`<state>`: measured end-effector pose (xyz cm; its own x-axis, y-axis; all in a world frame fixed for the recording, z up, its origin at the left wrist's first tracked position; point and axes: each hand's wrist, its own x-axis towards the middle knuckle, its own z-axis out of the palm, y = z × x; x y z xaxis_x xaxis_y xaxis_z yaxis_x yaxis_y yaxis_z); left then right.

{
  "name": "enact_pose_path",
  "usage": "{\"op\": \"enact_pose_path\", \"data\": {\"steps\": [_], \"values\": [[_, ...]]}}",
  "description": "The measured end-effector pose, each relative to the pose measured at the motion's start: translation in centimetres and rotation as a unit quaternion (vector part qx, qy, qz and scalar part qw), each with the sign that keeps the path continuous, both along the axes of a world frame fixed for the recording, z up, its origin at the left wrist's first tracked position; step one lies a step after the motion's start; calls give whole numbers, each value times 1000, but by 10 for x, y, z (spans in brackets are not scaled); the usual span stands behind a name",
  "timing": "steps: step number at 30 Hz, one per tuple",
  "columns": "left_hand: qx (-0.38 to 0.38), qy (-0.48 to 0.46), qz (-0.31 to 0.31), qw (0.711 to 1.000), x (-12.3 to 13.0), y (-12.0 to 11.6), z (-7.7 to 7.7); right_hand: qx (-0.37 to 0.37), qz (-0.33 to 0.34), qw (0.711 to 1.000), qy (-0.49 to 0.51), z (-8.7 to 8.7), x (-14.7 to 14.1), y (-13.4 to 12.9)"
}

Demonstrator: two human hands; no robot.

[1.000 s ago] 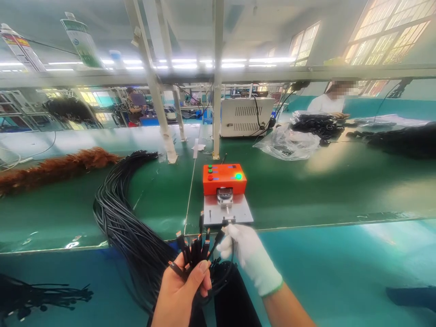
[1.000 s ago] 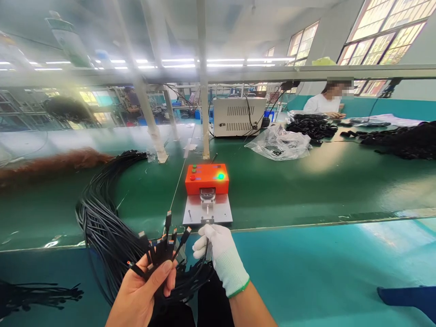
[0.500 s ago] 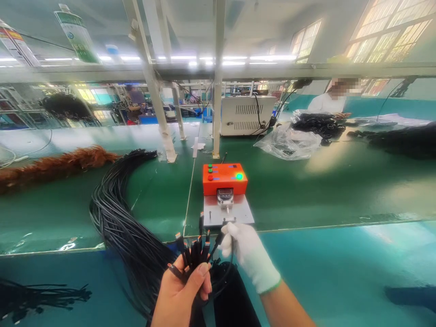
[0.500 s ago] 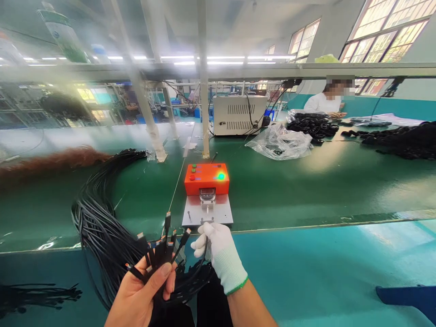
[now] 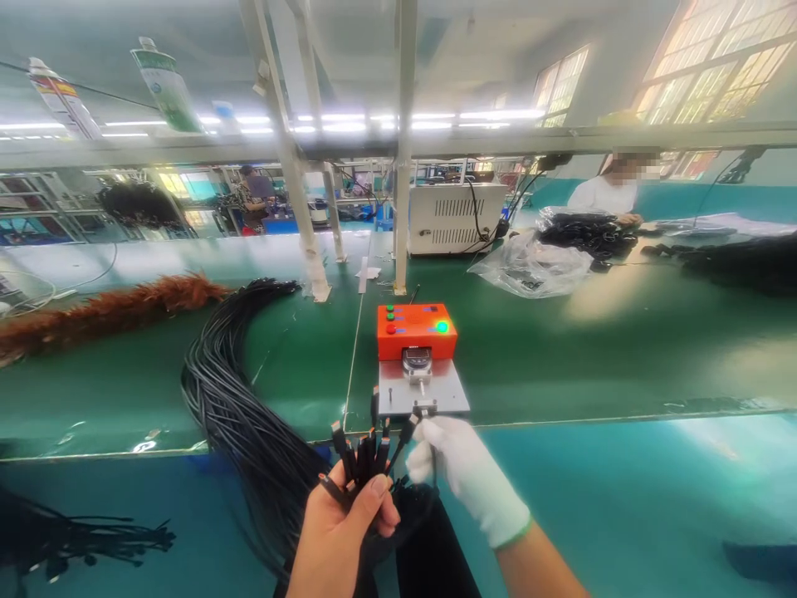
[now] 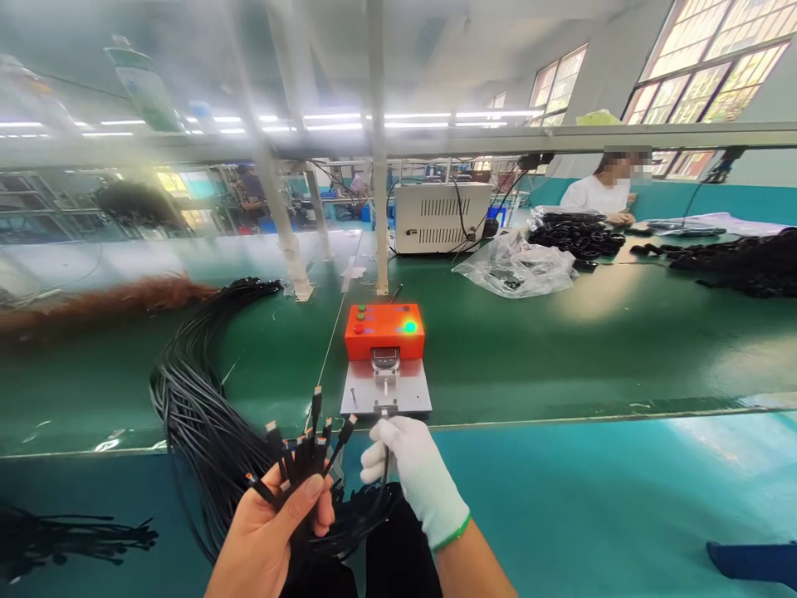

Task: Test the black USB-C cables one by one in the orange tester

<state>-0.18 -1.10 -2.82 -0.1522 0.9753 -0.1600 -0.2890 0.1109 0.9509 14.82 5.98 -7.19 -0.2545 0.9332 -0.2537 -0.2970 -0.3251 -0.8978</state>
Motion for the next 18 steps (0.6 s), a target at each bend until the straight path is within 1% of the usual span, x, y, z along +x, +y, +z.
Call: {"op": "enact_pose_path", "data": {"steps": [1, 2, 3, 4, 5, 6, 7, 8, 10, 11, 12, 13, 15, 17, 18], "values": [[3, -3, -3, 1000, 1, 0, 2, -7, 10, 998, -58, 0, 5, -4], [7, -5, -6, 1000, 1, -1, 3, -10, 3, 990, -144, 2, 11, -8], [11, -7, -9, 1000, 1, -1, 4, -7, -26, 968, -249, 6, 17, -12], [14, -7, -11, 1000, 1, -2, 5, 2, -75, 931, -356, 11, 23, -17], [16, -4, -13, 1000, 2, -2, 6, 19, -133, 887, -442, 18, 27, -22], [16, 1, -14, 1000, 2, -3, 7, 46, -183, 853, -487, 25, 29, -27], [14, 8, -16, 1000, 3, -3, 7, 79, -211, 843, -487, 33, 28, -33], [13, 16, -21, 1000, 4, -3, 7, 113, -214, 857, -455, 41, 24, -38], [12, 24, -34, 999, 7, -3, 6, 170, -167, 910, -339, 53, 8, -48], [14, 25, -39, 999, 9, -4, 6, 178, -140, 933, -281, 57, -2, -52], [14, 27, -37, 999, 11, -4, 5, 171, -127, 949, -234, 59, -13, -56], [12, 27, -26, 999, 12, -5, 4, 151, -134, 960, -194, 59, -22, -58], [6, 38, 32, 999, 14, -7, 2, 105, -177, 971, -119, 56, -34, -58], [16, 45, 113, 992, 14, -10, 0, 75, -231, 969, -41, 48, -35, -53], [28, 37, 140, 989, 12, -12, -1, 71, -250, 966, -10, 44, -31, -49]]}}
